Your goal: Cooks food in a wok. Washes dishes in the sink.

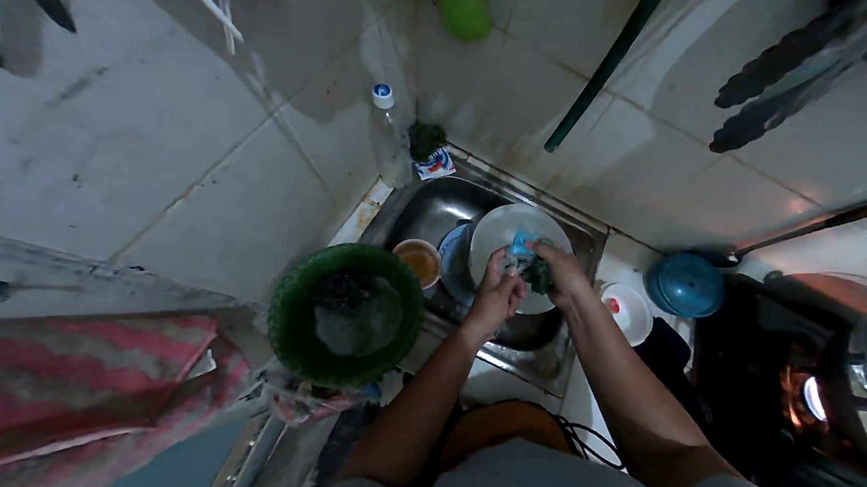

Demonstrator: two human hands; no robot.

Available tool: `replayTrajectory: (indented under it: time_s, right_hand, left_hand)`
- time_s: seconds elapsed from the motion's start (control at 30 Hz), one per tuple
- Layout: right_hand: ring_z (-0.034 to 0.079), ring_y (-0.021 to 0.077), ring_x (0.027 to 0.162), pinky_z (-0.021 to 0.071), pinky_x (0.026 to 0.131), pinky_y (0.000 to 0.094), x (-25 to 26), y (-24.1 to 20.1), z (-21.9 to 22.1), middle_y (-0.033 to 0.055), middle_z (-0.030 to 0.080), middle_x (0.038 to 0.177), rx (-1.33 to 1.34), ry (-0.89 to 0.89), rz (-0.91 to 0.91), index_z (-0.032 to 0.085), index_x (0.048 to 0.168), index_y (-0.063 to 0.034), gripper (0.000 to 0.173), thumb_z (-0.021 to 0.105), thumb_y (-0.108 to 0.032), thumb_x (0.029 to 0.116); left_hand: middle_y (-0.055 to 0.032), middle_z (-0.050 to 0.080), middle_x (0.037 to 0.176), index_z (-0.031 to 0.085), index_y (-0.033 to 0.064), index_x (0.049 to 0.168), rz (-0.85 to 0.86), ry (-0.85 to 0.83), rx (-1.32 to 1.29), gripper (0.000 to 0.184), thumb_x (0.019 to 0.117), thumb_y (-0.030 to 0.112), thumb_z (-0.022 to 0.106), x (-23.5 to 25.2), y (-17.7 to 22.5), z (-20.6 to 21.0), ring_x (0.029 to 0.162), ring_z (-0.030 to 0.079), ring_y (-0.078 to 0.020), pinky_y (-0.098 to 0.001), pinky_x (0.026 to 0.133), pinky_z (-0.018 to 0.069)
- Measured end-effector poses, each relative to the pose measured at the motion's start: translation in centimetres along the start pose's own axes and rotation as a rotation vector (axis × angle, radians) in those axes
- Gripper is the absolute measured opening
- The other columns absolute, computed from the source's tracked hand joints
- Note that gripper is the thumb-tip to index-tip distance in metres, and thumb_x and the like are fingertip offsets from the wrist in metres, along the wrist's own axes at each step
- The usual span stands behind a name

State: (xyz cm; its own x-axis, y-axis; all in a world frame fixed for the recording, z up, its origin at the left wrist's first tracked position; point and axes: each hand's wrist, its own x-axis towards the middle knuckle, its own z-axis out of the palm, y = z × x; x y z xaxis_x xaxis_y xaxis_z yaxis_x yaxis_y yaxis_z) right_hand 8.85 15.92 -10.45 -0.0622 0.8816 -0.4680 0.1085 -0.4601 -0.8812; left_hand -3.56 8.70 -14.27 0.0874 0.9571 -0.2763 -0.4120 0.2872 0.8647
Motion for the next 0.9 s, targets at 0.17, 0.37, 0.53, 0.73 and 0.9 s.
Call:
replayTrajectory:
  time_s: [0.17,0.37,0.53,0.73,0.9]
  right_hand:
    - [0.059,0.0094,0.063,0.0537,0.058,0.0283,-1.2,-0.1,0.2,0.0041,0.065,0.083,-0.227,0.064,-0.290,0.066,0.111,-0.0048,0.023,0.062,-0.026,0.1028]
    - [0.062,0.0080,0.067,0.0564,0.062,0.0292,-1.4,1.4,0.4,0.0021,0.065,0.085,-0.200,0.060,-0.419,0.064,0.113,-0.0078,0.027,0.058,-0.032,0.1035]
    - [0.063,0.0100,0.068,0.0568,0.060,0.0285,-1.8,1.1,-0.3,0.0010,0.065,0.087,0.109,-0.012,-0.150,0.062,0.117,-0.0123,0.031,0.051,-0.039,0.1070]
    - [0.065,0.0126,0.081,0.0575,0.067,0.0280,-1.6,0.9,-4.5,0.0053,0.065,0.111,0.298,-0.197,-0.009,0.052,0.141,-0.0182,0.044,0.058,-0.010,0.0977]
    - [0.060,0.0090,0.057,0.0531,0.052,0.0245,-2.3,0.9,-4.3,0.0027,0.064,0.074,0.240,0.010,-0.017,0.060,0.112,-0.0074,0.033,0.047,-0.037,0.1095]
  left_hand:
    - [-0.0016,0.049,0.075,0.024,0.0210,0.160,0.027,0.069,0.156,0.050,0.1114,0.018,0.038,0.1,0.6,0.3,0.054,0.042,-0.0084,-0.0242,0.050,0.0391]
    - [0.0022,0.045,0.072,0.024,0.0233,0.157,-0.017,0.087,-0.088,0.048,0.1112,0.016,0.038,-0.4,0.6,1.2,0.049,0.039,-0.0036,-0.0179,0.045,0.0360]
    - [-0.0021,0.061,0.085,0.026,0.0220,0.154,-0.003,0.010,-0.111,0.043,0.1114,0.020,0.036,-0.5,1.1,0.2,0.050,0.047,-0.0043,-0.0180,0.047,0.0424]
    - [-0.0100,0.068,0.095,0.033,0.0177,0.150,-0.075,-0.029,-0.229,0.038,0.1120,0.023,0.028,-0.6,1.8,-1.4,0.065,0.065,-0.0165,-0.0294,0.062,0.0571]
    - [-0.0051,0.063,0.086,0.038,0.0123,0.138,-0.109,-0.066,-0.139,0.045,0.1117,0.046,0.025,-0.3,1.7,-1.5,0.067,0.066,-0.0165,-0.0311,0.068,0.0599]
